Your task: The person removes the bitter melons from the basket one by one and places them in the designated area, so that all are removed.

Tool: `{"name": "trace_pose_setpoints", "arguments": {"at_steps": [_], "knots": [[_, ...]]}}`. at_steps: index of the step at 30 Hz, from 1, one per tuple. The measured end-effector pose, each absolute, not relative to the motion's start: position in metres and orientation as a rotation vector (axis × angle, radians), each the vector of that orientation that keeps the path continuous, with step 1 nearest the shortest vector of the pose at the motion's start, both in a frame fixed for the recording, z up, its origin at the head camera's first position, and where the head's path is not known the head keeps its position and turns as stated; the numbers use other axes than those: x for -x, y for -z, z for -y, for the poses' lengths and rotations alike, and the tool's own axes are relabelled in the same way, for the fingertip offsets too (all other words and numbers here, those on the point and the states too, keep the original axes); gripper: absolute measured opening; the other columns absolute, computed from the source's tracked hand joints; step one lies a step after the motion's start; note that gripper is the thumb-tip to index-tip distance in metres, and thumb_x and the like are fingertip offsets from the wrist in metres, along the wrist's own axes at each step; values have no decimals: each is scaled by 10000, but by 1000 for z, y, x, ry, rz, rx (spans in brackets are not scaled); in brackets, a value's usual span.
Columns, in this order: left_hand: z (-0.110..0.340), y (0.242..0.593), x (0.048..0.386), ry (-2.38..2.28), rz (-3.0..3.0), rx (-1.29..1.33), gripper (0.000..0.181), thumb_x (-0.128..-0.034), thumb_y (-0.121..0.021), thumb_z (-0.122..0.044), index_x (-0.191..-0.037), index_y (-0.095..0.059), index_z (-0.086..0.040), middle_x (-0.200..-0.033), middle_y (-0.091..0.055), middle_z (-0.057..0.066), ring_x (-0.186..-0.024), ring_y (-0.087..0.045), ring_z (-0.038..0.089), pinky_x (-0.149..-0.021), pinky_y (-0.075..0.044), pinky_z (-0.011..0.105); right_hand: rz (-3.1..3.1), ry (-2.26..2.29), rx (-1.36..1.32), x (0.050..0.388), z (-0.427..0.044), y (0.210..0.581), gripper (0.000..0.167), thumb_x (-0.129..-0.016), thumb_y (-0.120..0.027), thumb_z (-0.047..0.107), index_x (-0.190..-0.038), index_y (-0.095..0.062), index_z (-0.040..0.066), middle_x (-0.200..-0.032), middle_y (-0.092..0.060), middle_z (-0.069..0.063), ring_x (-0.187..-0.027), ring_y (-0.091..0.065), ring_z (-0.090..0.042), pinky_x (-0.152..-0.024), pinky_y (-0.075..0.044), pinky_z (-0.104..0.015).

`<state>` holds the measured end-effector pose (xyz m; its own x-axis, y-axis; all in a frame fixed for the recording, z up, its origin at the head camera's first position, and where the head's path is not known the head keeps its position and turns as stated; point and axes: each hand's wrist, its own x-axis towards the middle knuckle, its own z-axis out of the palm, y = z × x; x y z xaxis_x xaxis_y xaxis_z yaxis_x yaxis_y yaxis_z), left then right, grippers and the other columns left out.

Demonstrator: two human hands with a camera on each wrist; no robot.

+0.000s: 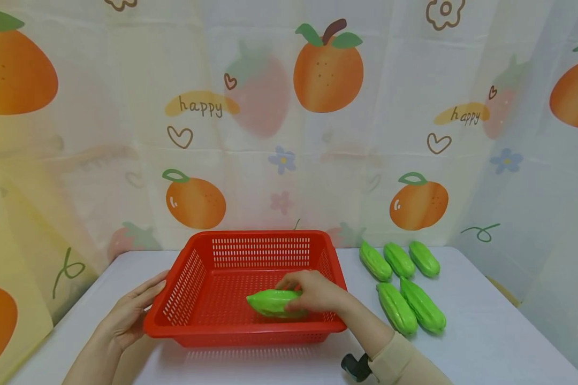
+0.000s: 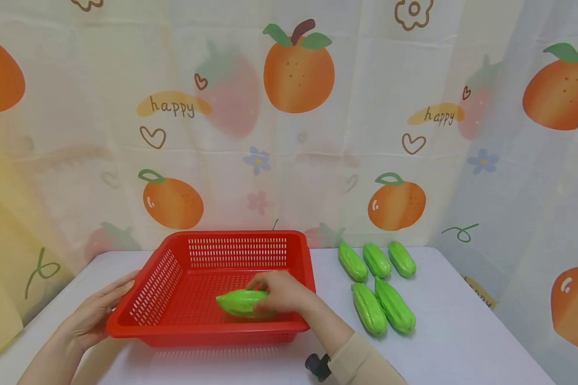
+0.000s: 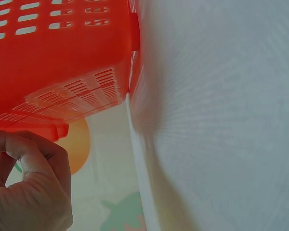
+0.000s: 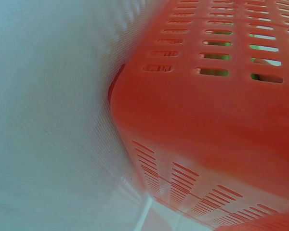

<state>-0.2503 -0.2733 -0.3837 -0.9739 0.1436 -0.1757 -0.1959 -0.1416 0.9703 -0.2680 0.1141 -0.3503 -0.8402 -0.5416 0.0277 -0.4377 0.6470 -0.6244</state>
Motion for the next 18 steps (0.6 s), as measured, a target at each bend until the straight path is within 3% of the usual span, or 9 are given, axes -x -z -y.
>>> {"name": "trace_pose_setpoints", "arguments": {"at_steps": [10, 18], "knots": [[274, 385, 251, -2230, -1878, 30, 306, -1044, -483, -321, -977, -681, -545, -966, -713, -201, -868, -666, 22, -738, -591, 265, -2760, 1153, 753, 268, -115, 350, 348, -810, -799, 229, -1146, -711, 224, -1076, -731, 4, -907, -633, -150, -768, -519, -306], [274, 385, 251, -2235, -1869, 5, 310, -1047, -476, -314, -992, -682, -540, -971, -715, -195, -872, -669, 24, -738, -591, 268, -2778, 1311, 699, 265, -114, 345, 341, -821, -783, 223, -1155, -715, 215, -1070, -722, -9, -906, -618, -155, -741, -521, -287]]}}
